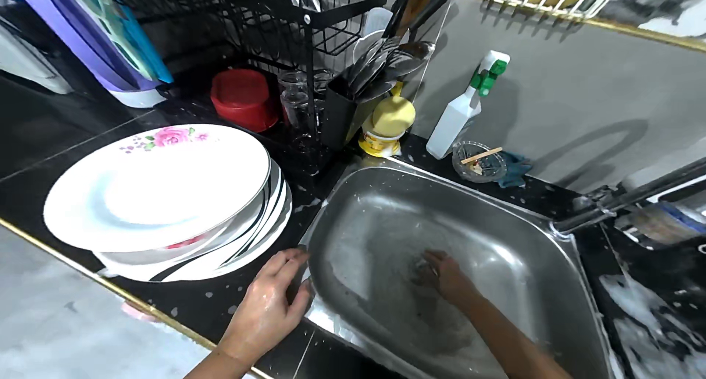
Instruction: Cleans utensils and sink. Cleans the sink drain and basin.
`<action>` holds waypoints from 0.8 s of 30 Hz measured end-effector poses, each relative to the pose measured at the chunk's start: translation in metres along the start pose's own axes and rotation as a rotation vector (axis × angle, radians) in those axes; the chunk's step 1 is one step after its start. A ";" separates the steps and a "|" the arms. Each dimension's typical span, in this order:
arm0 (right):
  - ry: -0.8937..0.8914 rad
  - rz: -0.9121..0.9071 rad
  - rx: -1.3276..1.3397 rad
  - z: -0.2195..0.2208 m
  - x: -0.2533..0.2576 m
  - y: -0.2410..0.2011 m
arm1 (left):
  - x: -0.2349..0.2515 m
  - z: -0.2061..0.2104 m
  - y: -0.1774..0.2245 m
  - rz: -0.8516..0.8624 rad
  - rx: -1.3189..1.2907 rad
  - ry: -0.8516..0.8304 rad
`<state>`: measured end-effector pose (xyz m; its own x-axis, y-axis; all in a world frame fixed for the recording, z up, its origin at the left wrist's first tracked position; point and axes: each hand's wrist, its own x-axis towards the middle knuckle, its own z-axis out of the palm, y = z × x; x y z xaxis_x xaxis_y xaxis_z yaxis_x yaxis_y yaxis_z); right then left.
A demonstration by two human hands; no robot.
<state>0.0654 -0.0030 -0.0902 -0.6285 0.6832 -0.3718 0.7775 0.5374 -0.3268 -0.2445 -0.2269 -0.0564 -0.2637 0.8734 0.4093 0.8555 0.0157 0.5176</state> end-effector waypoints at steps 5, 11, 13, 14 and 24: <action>-0.122 0.112 -0.071 0.011 0.010 -0.010 | 0.001 -0.002 0.001 0.009 0.013 -0.006; -0.097 -0.004 -0.123 -0.002 0.012 -0.032 | 0.000 0.000 0.000 0.005 0.028 -0.010; -0.137 -0.118 -0.171 0.006 0.026 -0.036 | 0.001 -0.001 0.001 0.011 0.021 -0.008; -0.170 -0.150 -0.193 0.010 0.032 -0.037 | 0.001 -0.001 0.001 0.011 0.017 -0.004; -0.187 -0.178 -0.139 0.013 -0.003 0.002 | 0.000 0.000 0.001 -0.014 0.007 -0.012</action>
<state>0.0690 -0.0102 -0.1008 -0.7386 0.4763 -0.4770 0.6424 0.7119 -0.2838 -0.2436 -0.2271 -0.0558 -0.2700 0.8790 0.3931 0.8550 0.0311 0.5177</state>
